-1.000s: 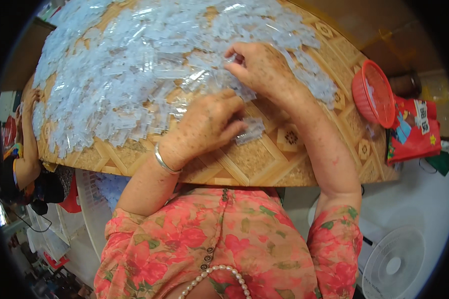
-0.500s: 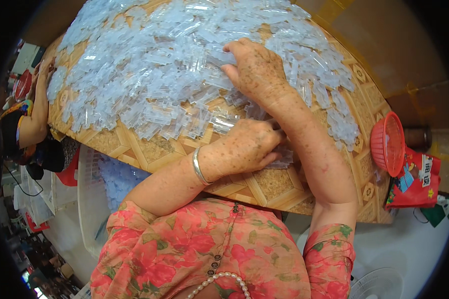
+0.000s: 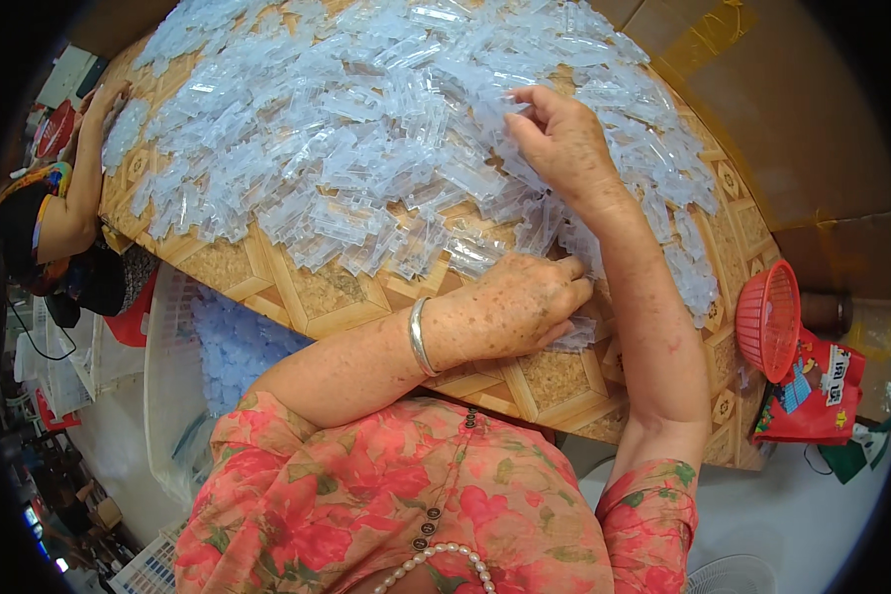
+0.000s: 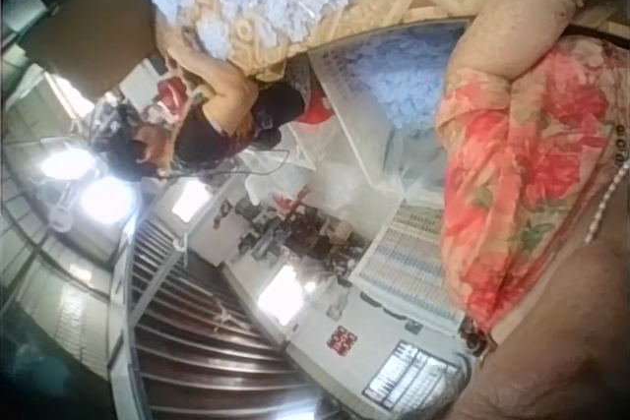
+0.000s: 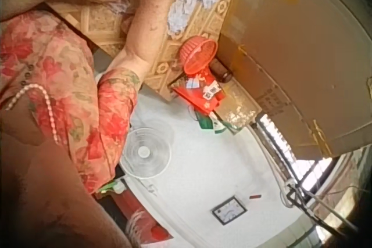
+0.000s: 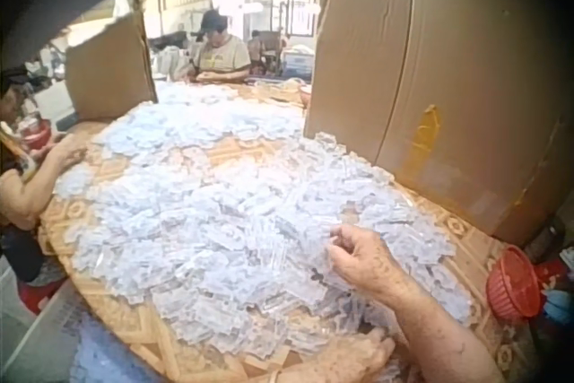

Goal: The person sits at a wooden table and assembles small, clear plastic components by hand. They pick up individual parts from a large pile, fit them together, and place the assembled units back onto the table. The task involves repetitive manual manipulation of the plastic pieces without the use of tools.

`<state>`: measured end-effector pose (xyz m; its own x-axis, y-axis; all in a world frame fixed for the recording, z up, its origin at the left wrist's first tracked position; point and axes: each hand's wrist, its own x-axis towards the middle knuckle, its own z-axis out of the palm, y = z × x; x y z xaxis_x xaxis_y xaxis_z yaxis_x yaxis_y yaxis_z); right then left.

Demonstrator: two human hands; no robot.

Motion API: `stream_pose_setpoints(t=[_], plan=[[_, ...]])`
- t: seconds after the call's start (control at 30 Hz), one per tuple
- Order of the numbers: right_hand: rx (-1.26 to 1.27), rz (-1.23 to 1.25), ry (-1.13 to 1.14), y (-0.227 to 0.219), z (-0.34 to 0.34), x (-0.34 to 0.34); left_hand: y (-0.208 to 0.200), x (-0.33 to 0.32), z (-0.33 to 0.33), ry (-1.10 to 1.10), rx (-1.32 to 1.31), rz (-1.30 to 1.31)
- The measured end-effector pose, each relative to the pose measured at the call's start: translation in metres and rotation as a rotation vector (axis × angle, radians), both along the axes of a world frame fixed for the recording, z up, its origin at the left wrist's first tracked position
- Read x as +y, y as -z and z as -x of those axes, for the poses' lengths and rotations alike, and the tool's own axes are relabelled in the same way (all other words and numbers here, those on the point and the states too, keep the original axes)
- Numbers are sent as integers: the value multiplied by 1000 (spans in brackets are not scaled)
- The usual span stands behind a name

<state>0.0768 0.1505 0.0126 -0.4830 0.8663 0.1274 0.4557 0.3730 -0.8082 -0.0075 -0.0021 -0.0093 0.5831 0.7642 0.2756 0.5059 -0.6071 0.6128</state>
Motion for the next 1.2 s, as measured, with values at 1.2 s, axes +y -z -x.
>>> stream_pose_setpoints(t=[1.2], plan=[[-26,-55,189,2,-108,-79,-6,1,3,-4,-44,-8]])
